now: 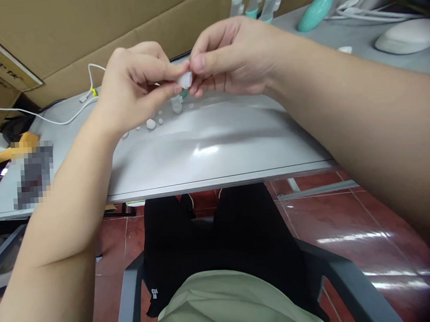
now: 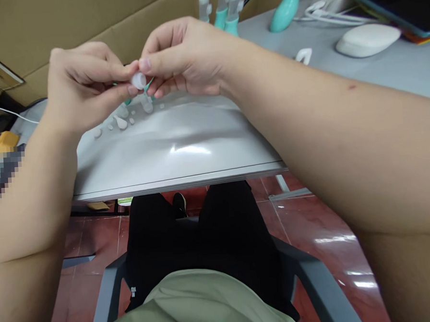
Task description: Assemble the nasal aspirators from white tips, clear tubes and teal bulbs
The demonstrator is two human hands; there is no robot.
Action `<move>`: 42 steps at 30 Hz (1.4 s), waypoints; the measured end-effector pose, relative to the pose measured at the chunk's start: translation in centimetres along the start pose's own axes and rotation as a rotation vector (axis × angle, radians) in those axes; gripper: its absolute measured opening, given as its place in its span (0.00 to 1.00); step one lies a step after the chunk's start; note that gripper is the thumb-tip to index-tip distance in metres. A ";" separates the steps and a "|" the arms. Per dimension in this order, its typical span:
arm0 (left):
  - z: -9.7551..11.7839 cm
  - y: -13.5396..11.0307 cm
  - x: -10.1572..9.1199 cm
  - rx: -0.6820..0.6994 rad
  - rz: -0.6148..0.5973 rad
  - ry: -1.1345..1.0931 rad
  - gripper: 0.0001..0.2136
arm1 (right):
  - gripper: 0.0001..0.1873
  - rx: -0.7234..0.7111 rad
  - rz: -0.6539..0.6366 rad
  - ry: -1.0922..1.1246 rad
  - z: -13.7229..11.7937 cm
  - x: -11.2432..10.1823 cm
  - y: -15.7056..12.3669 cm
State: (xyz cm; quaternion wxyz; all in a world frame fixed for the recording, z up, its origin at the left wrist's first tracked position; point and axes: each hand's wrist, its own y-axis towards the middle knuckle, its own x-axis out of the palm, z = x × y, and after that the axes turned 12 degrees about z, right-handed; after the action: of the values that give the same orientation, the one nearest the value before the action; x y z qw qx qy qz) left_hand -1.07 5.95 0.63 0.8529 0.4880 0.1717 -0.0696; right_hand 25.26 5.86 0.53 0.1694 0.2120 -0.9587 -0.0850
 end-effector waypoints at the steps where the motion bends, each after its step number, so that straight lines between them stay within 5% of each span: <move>1: -0.1 0.0 -0.4 0.005 0.001 0.043 0.21 | 0.21 -0.045 0.022 -0.090 -0.2 -0.4 0.2; 7: 2.5 -0.1 -2.1 -0.108 -0.284 0.188 0.02 | 0.24 -0.253 0.072 -0.748 0.8 -2.9 2.1; 12: 3.6 -0.2 -1.8 -0.172 -0.505 0.310 0.06 | 0.17 -0.237 -0.071 -1.108 1.5 -3.1 2.6; 16: 5.0 0.2 -1.5 -0.168 -0.600 0.450 0.10 | 0.09 -0.140 -0.072 -1.196 0.4 -2.2 1.1; 25: 4.7 0.3 -1.9 -0.077 -0.306 0.470 0.15 | 0.17 -0.184 -0.060 -1.196 -0.3 -1.0 0.6; 33: 3.3 0.3 -1.8 -0.102 -0.343 0.516 0.10 | 0.20 -0.189 -0.097 -1.151 0.6 -1.9 1.5; 37: 2.6 -0.1 -1.4 -0.070 -0.297 0.454 0.11 | 0.21 -0.215 -0.106 -0.992 1.2 -2.9 2.1; 42: 2.2 -0.1 -1.1 -0.088 -0.159 0.321 0.09 | 0.20 -0.162 0.073 -0.612 0.7 -1.2 1.2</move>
State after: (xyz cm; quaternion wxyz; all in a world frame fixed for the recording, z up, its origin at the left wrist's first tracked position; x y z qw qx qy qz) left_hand -1.62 3.98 1.94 0.8268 0.4402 0.3464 -0.0505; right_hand 25.64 7.49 -0.16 -0.1075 0.1279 -0.9623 -0.2148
